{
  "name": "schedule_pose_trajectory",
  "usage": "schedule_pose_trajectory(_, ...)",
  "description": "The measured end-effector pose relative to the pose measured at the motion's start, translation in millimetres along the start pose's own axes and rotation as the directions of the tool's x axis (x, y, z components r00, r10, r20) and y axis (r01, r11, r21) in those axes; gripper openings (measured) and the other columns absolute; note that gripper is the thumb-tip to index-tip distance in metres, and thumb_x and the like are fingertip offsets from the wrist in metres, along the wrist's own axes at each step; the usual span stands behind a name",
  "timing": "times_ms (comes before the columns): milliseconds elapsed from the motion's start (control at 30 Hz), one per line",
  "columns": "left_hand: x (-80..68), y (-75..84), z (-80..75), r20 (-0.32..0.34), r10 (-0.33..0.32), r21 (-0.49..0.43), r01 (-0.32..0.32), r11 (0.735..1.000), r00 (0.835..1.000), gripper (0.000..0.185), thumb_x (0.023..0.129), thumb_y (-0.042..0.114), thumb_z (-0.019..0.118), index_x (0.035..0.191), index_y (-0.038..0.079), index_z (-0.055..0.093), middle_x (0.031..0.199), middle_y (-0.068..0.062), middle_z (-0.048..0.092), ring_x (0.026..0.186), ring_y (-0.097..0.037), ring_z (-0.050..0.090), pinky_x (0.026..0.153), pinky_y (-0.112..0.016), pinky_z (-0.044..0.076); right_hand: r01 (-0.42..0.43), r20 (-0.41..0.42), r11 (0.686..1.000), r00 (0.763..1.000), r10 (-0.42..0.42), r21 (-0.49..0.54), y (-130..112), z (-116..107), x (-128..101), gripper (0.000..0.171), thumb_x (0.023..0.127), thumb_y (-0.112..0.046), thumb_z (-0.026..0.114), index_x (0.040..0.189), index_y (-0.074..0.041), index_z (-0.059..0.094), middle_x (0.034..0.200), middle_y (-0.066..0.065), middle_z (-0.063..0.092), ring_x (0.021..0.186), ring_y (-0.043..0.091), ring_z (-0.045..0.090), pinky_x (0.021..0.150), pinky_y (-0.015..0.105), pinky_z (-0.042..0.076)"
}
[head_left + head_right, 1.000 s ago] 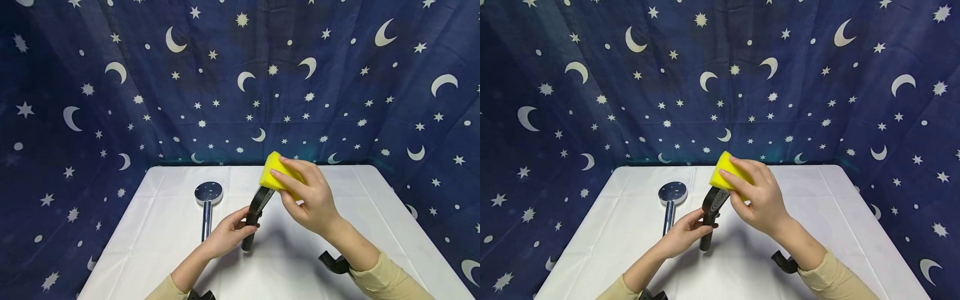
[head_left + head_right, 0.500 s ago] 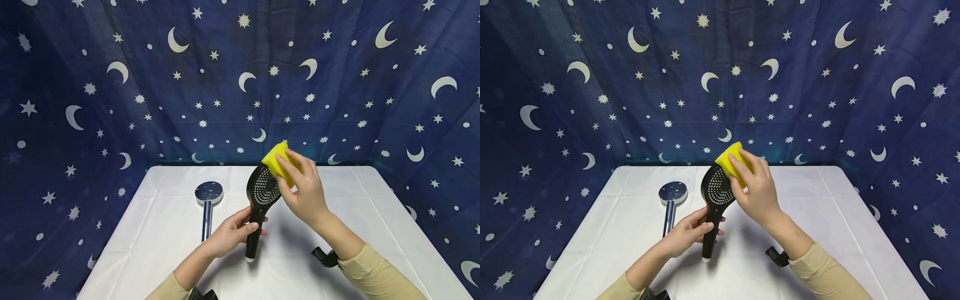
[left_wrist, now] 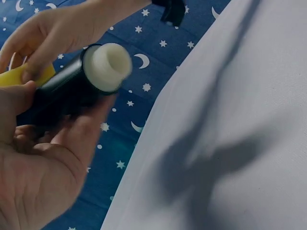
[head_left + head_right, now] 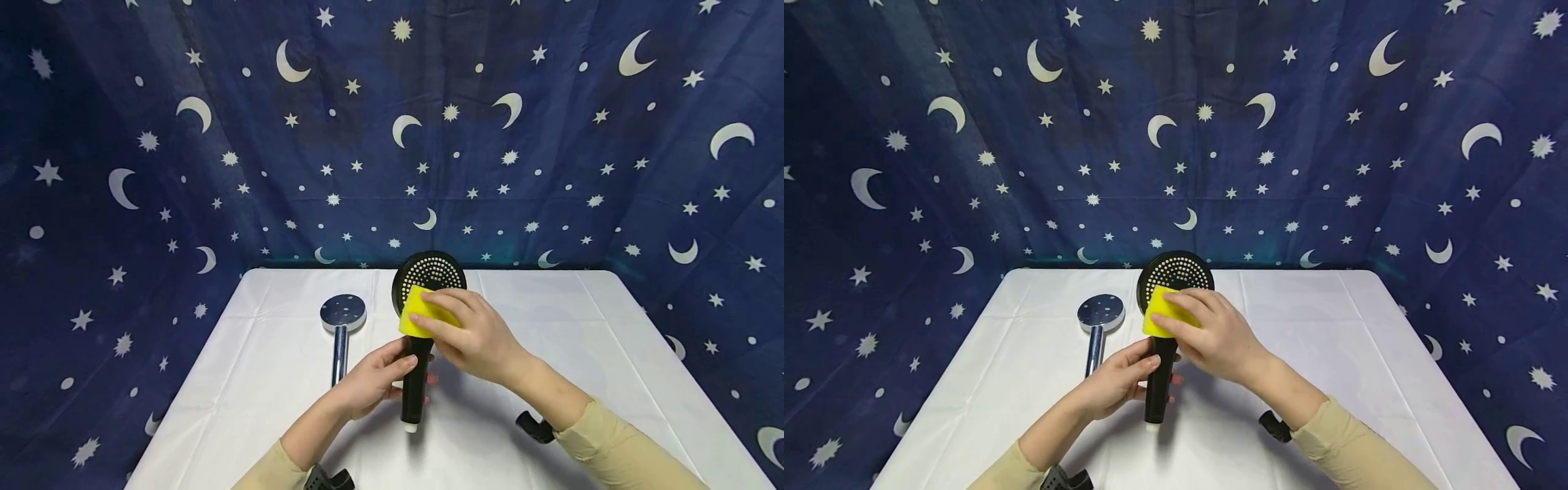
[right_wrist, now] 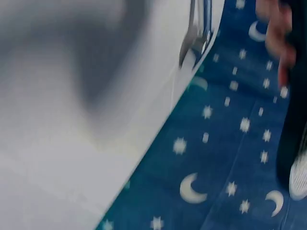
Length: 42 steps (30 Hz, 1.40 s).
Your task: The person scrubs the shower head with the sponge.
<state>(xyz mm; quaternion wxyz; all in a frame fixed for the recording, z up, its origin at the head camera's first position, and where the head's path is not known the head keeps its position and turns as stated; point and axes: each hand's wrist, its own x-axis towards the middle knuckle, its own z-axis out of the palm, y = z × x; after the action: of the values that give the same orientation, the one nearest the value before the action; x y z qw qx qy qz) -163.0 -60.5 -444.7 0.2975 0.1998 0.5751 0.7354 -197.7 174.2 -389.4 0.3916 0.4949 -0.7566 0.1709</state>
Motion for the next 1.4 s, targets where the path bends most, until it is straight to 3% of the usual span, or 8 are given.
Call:
schedule_pose_trajectory(133,-3.1,2.4,0.8,0.002,-0.042,0.049,0.042,0.998,0.999,0.046,0.110,0.026,0.051,0.154,0.016,0.043,0.141,-0.011,0.058,0.116,-0.033,0.067,0.084,-0.043,0.057,-0.004,-0.037,0.999,0.999,0.002,-0.046,24,-6,4,0.036,0.097,-0.011,0.053,0.127,-0.018,0.072,0.135,0.017,0.062,0.115,0.041,0.059,0.092,0.053,0.052)
schedule_pose_trajectory(233,-2.7,1.5,1.0,0.004,-0.048,0.042,0.048,0.998,0.999,0.046,0.110,0.025,0.050,0.154,0.017,0.043,0.141,-0.011,0.059,0.114,-0.033,0.068,0.081,-0.042,0.058,-0.137,-0.076,0.988,0.988,0.132,-0.068,38,-10,4,0.040,0.089,-0.005,0.063,0.127,-0.015,0.072,0.139,0.019,0.058,0.116,0.043,0.057,0.094,0.056,0.049)
schedule_pose_trajectory(400,-1.3,-3.1,-1.5,0.000,-0.034,0.020,0.034,0.999,0.999,0.048,0.110,0.024,0.050,0.157,0.019,0.041,0.141,-0.012,0.059,0.113,-0.033,0.069,0.079,-0.041,0.060,-0.329,-0.099,0.944,0.941,0.324,-0.035,37,-10,2,0.049,0.081,-0.002,0.071,0.128,-0.012,0.071,0.148,0.020,0.052,0.114,0.045,0.054,0.093,0.058,0.048)
schedule_pose_trajectory(667,-2.1,-0.1,-7.1,-0.011,-0.001,-0.030,0.001,1.000,1.000,0.050,0.111,0.026,0.048,0.159,0.019,0.037,0.144,-0.018,0.054,0.110,-0.032,0.069,0.081,-0.046,0.061,-0.122,0.078,0.991,0.990,0.118,0.049,-6,3,-8,0.052,0.083,-0.011,0.066,0.134,-0.020,0.069,0.147,0.018,0.054,0.114,0.037,0.057,0.092,0.049,0.051)
schedule_pose_trajectory(833,-3.8,1.6,-8.2,0.004,-0.013,-0.024,0.013,1.000,1.000,0.050,0.111,0.026,0.048,0.159,0.019,0.037,0.144,-0.018,0.054,0.109,-0.032,0.070,0.080,-0.048,0.061,-0.040,0.102,0.999,0.994,0.038,0.019,6,-1,-10,0.051,0.085,-0.010,0.065,0.133,-0.023,0.070,0.149,0.017,0.053,0.119,0.039,0.056,0.095,0.052,0.051)
schedule_pose_trajectory(1100,-2.0,0.0,-5.9,0.014,-0.032,-0.045,0.032,0.998,0.999,0.050,0.110,0.025,0.049,0.158,0.018,0.038,0.143,-0.014,0.056,0.110,-0.032,0.070,0.082,-0.051,0.060,-0.224,0.027,0.971,0.973,0.227,-0.082,47,-14,-11,0.045,0.087,-0.009,0.067,0.131,-0.019,0.071,0.147,0.017,0.053,0.117,0.043,0.054,0.098,0.056,0.046)
schedule_pose_trajectory(1233,-0.5,-2.0,-6.4,-0.003,-0.034,-0.072,0.034,0.997,0.999,0.050,0.110,0.025,0.048,0.159,0.018,0.037,0.145,-0.016,0.054,0.111,-0.032,0.069,0.083,-0.051,0.060,-0.254,0.023,0.967,0.967,0.255,-0.038,34,-9,-14,0.043,0.088,-0.012,0.066,0.129,-0.017,0.072,0.145,0.019,0.055,0.116,0.042,0.056,0.099,0.055,0.046)
schedule_pose_trajectory(1400,1.2,-3.2,-9.8,-0.015,-0.012,-0.120,0.010,0.993,1.000,0.049,0.112,0.026,0.045,0.159,0.019,0.035,0.148,-0.021,0.049,0.114,-0.032,0.068,0.087,-0.054,0.058,-0.159,0.086,0.985,0.984,0.154,0.062,0,2,-22,0.046,0.085,-0.014,0.065,0.131,-0.020,0.072,0.143,0.017,0.057,0.115,0.036,0.059,0.095,0.050,0.051)
